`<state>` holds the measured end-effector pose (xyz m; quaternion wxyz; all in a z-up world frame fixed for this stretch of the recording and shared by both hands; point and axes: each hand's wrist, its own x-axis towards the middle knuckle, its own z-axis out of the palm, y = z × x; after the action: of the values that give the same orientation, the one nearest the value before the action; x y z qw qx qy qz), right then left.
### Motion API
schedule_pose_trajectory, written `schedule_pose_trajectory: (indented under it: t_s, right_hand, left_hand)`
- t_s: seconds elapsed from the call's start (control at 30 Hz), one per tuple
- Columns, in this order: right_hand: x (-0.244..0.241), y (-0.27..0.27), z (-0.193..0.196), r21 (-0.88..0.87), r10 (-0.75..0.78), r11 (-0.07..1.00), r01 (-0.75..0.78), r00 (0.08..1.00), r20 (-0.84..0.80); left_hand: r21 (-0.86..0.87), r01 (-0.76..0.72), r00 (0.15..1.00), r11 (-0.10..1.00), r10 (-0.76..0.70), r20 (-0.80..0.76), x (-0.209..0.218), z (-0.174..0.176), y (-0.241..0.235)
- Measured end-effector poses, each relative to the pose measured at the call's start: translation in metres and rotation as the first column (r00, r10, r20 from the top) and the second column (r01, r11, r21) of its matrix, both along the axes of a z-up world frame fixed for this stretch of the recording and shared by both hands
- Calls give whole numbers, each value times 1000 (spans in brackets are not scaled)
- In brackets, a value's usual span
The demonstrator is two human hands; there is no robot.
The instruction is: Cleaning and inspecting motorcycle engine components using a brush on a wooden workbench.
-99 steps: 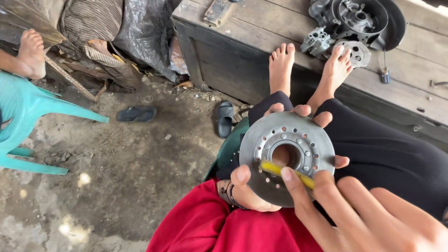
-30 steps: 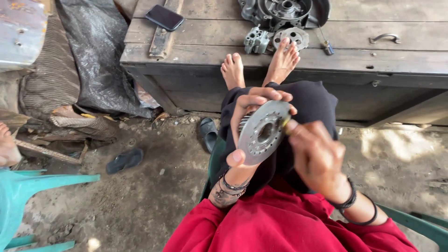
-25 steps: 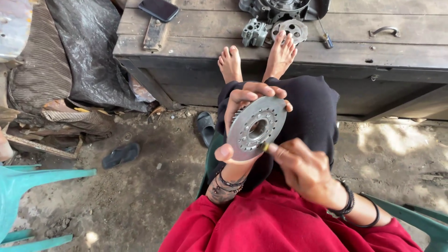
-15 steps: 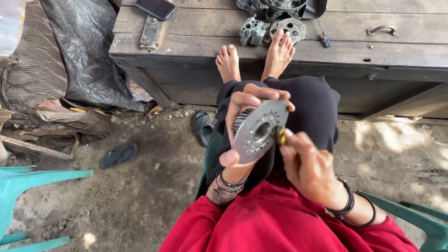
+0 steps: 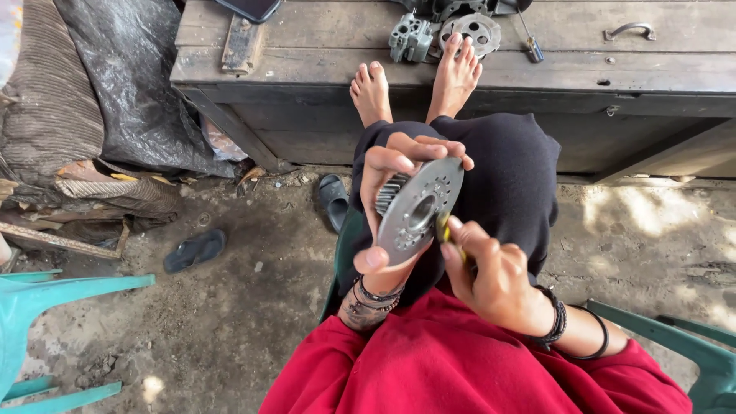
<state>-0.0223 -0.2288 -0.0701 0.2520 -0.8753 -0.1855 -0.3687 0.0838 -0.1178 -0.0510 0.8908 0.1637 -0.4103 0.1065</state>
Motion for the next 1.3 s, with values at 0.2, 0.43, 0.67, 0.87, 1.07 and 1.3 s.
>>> schedule_pose_trajectory:
  t_s: [0.2,0.43,0.67,0.87,1.07,1.3]
  right_hand:
    - [12,-10,19,74,42,996,-39,998,-39]
    - [6,-1,-7,-16,-28,999,28,1000,13]
    - [17,-9,14,19,-51,998,52,998,-48]
    - [7,2,6,-50,-102,994,101,994,-24]
    - [12,1,6,-36,-29,999,28,999,-16]
    - [6,7,17,-101,-106,989,104,994,-17]
  left_hand:
    - [1,-3,999,1000,3,-42,-1,-13,-6]
    - [0,-131,991,991,131,-17,13,-37,-8]
    - [21,-118,992,993,119,-45,-8,1,0]
    - [-52,-168,984,984,164,-72,-3,-12,-1]
    - [-89,11,991,996,-23,-132,-7,-13,6]
    - [-147,10,992,989,-28,-121,-6,-17,5]
